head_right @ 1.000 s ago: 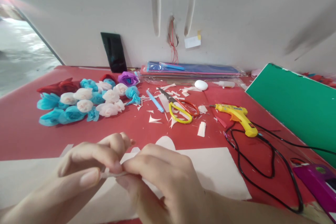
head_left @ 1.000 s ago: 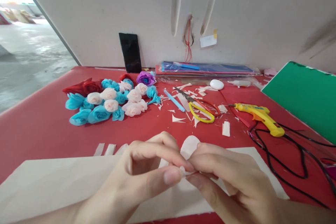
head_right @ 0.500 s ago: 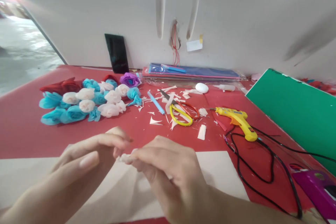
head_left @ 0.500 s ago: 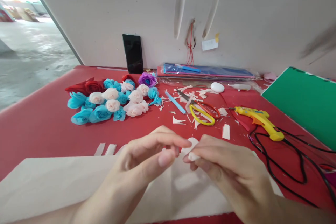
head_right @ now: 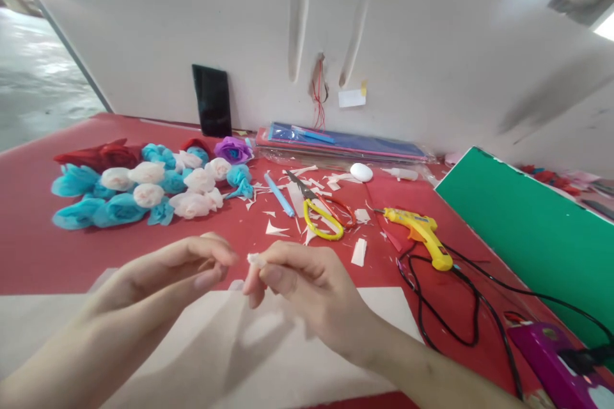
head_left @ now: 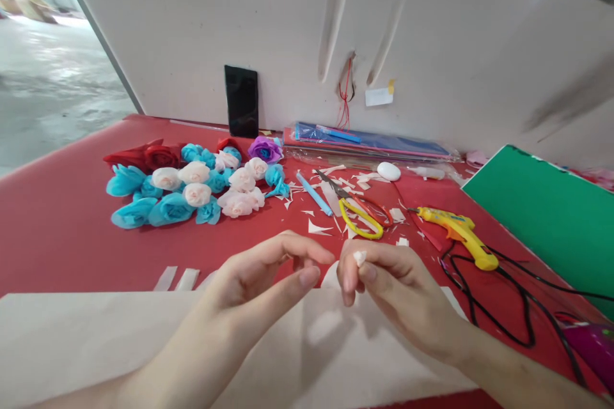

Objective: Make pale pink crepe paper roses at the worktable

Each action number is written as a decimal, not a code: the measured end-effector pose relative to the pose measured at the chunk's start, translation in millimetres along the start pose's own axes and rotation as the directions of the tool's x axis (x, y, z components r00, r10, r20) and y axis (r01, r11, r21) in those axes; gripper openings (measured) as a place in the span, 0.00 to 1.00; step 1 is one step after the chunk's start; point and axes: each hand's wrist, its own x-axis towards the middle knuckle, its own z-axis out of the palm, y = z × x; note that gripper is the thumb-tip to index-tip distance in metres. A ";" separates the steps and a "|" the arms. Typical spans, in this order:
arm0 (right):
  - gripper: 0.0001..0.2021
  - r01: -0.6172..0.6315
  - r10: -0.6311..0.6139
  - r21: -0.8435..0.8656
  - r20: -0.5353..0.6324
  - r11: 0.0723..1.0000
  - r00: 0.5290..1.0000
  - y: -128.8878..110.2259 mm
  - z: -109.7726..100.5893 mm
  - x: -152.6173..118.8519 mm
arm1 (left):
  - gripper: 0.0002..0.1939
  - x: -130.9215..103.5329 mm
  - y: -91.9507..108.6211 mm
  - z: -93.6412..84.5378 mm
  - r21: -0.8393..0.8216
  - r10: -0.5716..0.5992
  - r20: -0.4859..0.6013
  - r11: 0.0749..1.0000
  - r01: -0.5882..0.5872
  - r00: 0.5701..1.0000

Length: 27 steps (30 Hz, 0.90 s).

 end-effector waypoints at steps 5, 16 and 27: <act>0.13 -0.121 0.132 0.099 -0.107 0.988 0.985 -0.6 -1.2 3.4 | 0.09 20.7 7.8 -16.0 0.468 0.083 0.004 0.881 -0.075 0.997; 0.12 -0.373 0.400 0.148 -0.271 0.916 0.875 21.7 -1.8 -5.8 | 0.06 46.8 -20.4 -47.2 0.818 -0.052 0.323 0.518 -0.251 0.945; 0.13 -0.388 0.399 0.090 -0.233 0.917 0.887 45.3 -4.4 -19.9 | 0.05 43.7 -21.0 -35.5 0.889 -0.233 0.253 0.439 -0.131 0.939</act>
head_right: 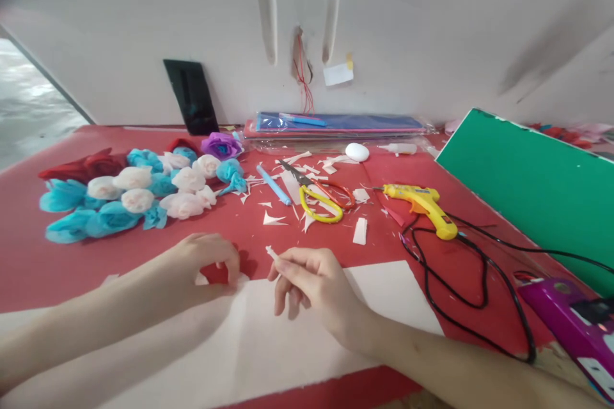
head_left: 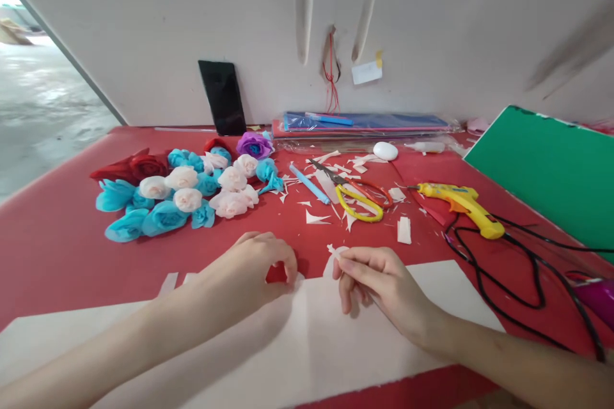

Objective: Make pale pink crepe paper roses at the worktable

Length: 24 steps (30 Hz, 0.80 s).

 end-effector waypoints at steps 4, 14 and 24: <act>0.14 0.018 -0.018 -0.009 0.012 1.000 1.000 -1.5 0.9 0.9 | 0.08 -1.1 3.4 5.5 -0.043 -0.060 -0.045 0.997 0.058 0.997; 0.14 0.045 -0.044 -0.009 0.025 0.999 0.999 -1.9 0.5 1.6 | 0.09 -4.3 15.2 -18.4 -0.318 -0.136 -0.202 0.946 0.066 0.970; 0.08 0.384 -0.379 -0.224 0.068 0.896 0.923 -18.0 10.7 -17.9 | 0.05 -20.6 41.3 -19.6 -0.562 -0.167 -0.367 0.824 -0.075 0.915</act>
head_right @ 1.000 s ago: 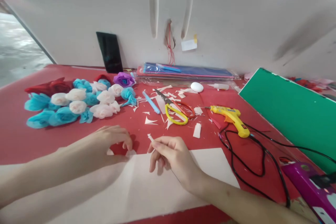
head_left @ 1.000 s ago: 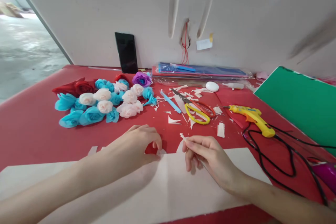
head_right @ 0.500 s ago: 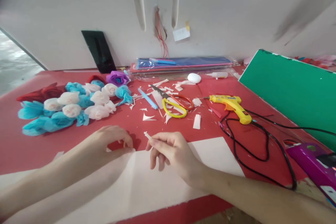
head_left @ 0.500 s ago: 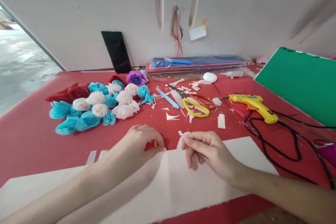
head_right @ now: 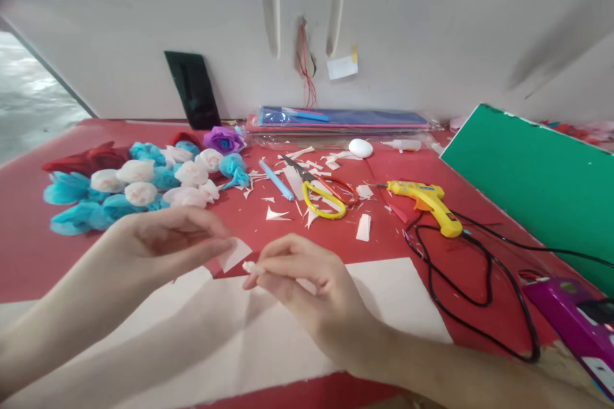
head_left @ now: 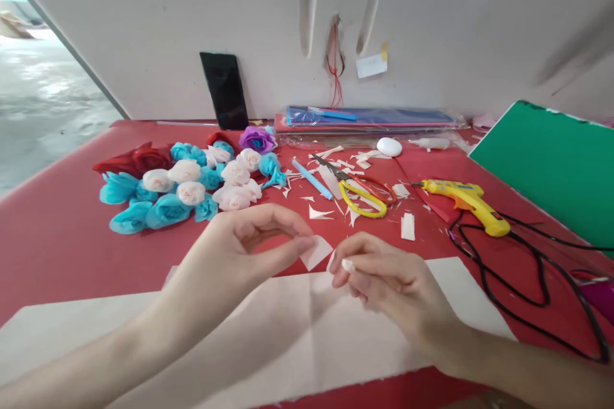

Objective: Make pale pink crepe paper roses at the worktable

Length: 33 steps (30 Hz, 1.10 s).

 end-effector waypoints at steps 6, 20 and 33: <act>0.11 0.366 -0.391 -0.373 0.010 0.852 0.920 -13.8 6.7 -6.1 | 0.05 -14.9 4.4 2.2 -0.081 0.119 -0.074 0.989 -0.125 0.990; 0.09 0.491 -0.536 -0.468 0.043 0.734 0.843 -32.2 11.0 -5.4 | 0.07 -28.5 3.5 18.3 -0.305 0.208 -0.034 0.929 -0.208 0.978; 0.11 0.485 -0.561 -0.546 0.031 0.684 0.827 -32.6 14.6 -2.8 | 0.08 -32.5 -2.7 18.9 -0.161 0.276 -0.094 0.944 -0.288 0.956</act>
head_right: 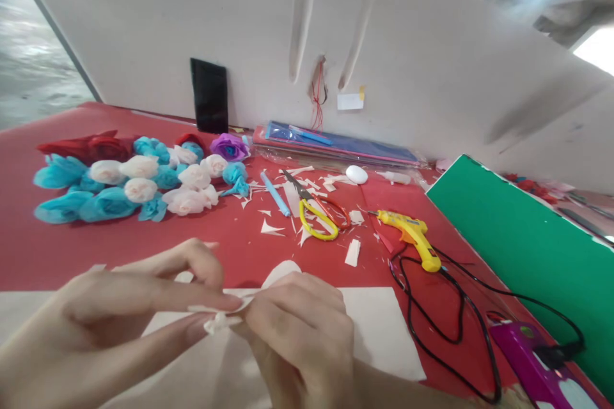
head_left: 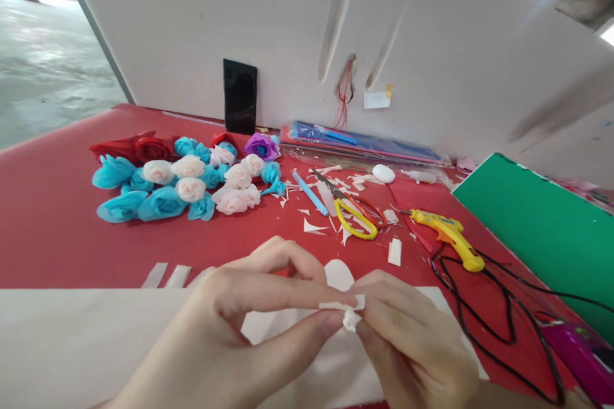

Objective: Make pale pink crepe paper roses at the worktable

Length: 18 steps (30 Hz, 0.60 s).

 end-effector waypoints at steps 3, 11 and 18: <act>0.10 -0.004 0.004 -0.029 -0.015 1.000 1.000 0.8 1.8 -0.4 | 0.08 2.0 -0.1 0.2 -0.012 -0.018 -0.003 1.000 0.018 1.000; 0.07 0.029 -0.032 -0.066 -0.041 0.997 0.999 8.2 6.6 -2.5 | 0.11 6.1 5.7 -0.7 -0.001 -0.073 0.025 0.997 0.073 0.997; 0.08 0.085 -0.087 -0.135 -0.009 0.987 0.996 8.3 6.5 -2.3 | 0.08 7.2 5.3 -0.5 0.041 -0.029 -0.013 0.999 0.030 0.999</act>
